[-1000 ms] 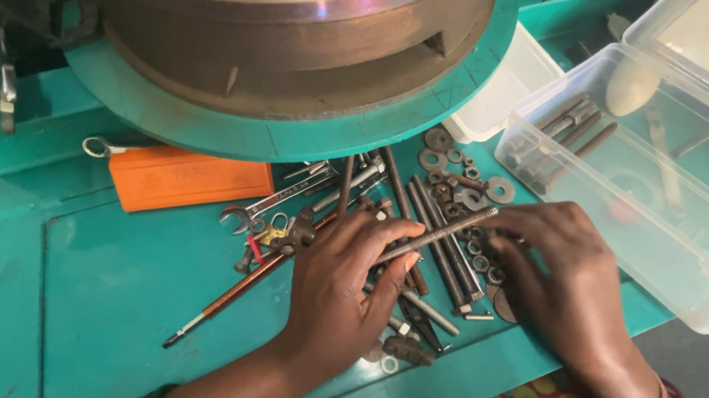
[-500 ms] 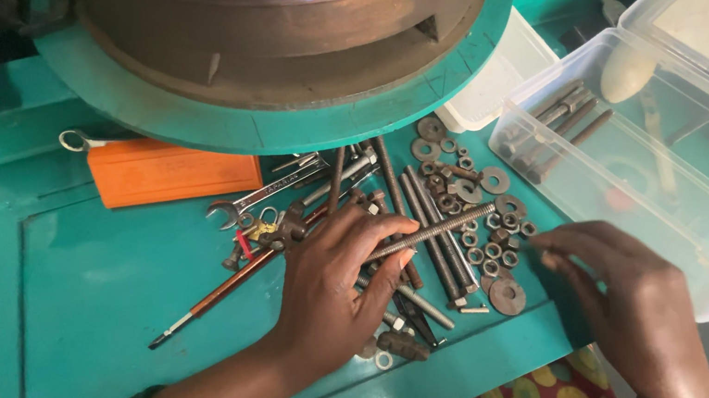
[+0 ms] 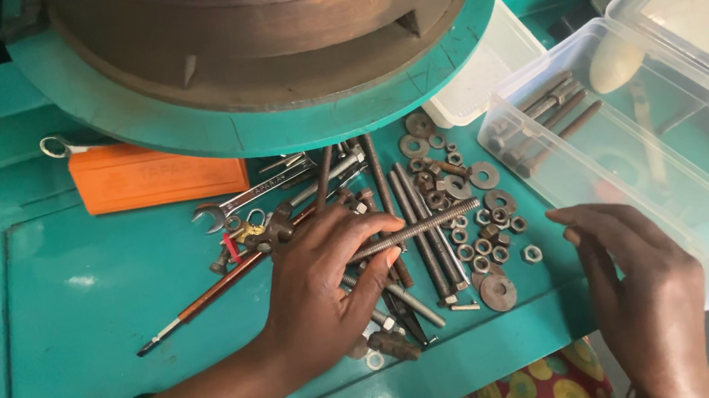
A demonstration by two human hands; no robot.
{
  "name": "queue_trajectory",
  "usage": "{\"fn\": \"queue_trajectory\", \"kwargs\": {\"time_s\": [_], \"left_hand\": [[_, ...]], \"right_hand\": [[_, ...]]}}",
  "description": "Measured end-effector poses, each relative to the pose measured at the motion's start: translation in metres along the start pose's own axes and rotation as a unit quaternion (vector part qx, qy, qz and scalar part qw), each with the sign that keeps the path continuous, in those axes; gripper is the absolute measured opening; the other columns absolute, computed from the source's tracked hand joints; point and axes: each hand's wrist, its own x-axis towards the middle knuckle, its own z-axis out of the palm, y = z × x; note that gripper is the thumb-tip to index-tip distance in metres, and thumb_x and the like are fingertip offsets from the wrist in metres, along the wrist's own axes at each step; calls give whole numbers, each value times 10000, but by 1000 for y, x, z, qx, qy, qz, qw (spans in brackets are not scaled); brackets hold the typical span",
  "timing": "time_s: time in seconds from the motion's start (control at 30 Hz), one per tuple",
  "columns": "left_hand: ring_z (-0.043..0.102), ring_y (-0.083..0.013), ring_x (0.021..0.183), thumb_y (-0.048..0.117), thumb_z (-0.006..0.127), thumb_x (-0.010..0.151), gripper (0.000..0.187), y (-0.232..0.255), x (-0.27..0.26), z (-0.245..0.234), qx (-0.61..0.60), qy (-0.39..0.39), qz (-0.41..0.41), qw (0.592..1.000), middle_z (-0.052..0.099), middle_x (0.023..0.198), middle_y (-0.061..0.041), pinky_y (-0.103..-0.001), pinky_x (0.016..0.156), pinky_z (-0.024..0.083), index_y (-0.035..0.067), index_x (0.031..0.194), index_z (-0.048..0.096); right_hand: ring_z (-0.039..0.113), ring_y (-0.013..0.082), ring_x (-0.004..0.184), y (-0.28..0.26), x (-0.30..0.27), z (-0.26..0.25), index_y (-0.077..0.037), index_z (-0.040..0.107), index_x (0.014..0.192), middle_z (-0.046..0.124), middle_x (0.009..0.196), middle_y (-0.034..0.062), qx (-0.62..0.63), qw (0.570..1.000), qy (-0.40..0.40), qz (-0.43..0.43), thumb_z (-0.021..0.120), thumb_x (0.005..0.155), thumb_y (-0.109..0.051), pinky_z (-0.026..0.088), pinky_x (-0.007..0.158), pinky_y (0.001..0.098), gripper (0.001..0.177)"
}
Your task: The person twists a nut onto a long threaded bolt by hand and then selects another nut and washer from a pile of metal hardware.
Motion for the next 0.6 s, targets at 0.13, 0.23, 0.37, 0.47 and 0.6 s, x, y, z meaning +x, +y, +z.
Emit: {"fn": "queue_trajectory", "kwargs": {"time_s": [0.13,0.23,0.37,0.47,0.6], "left_hand": [[648,-213,831,171,699,979,188,0,0,1,-14,1,-1,1000,662,930,-56,-375,723,475,75,1140,686],[648,-207,807,170,703,977,191,0,0,1,-13,-4,-7,1000,661,917,-56,-367,706,477,70,1139,687],[647,-193,772,163,701,974,195,-1,0,1,-25,-15,-19,999,659,906,-57,-358,681,474,63,1141,691],[646,-193,765,158,705,971,195,0,0,1,-24,-18,-22,999,654,893,-57,-360,673,475,61,1139,693],[665,-179,750,162,707,969,195,-1,0,2,-40,-31,-43,998,659,882,-50,-350,657,498,66,1138,693]], "right_hand": [[705,302,1056,-5,8,11,-72,723,1185,718,1206,117,17,997,-12,-79,678,898,0,558,872,399,300],[653,335,1129,-12,18,19,-46,715,1191,710,1234,125,9,985,-35,-171,705,800,9,532,936,429,395],[654,334,1089,-13,25,25,-50,732,1124,731,1167,105,7,982,-71,-177,726,748,26,534,916,414,384],[685,310,1056,-8,21,26,-46,737,1120,728,1155,120,32,990,-33,-134,717,813,42,546,897,386,320],[705,227,1143,1,3,26,-28,692,1165,719,1218,115,211,976,35,-43,681,934,39,575,1001,329,240]]}}
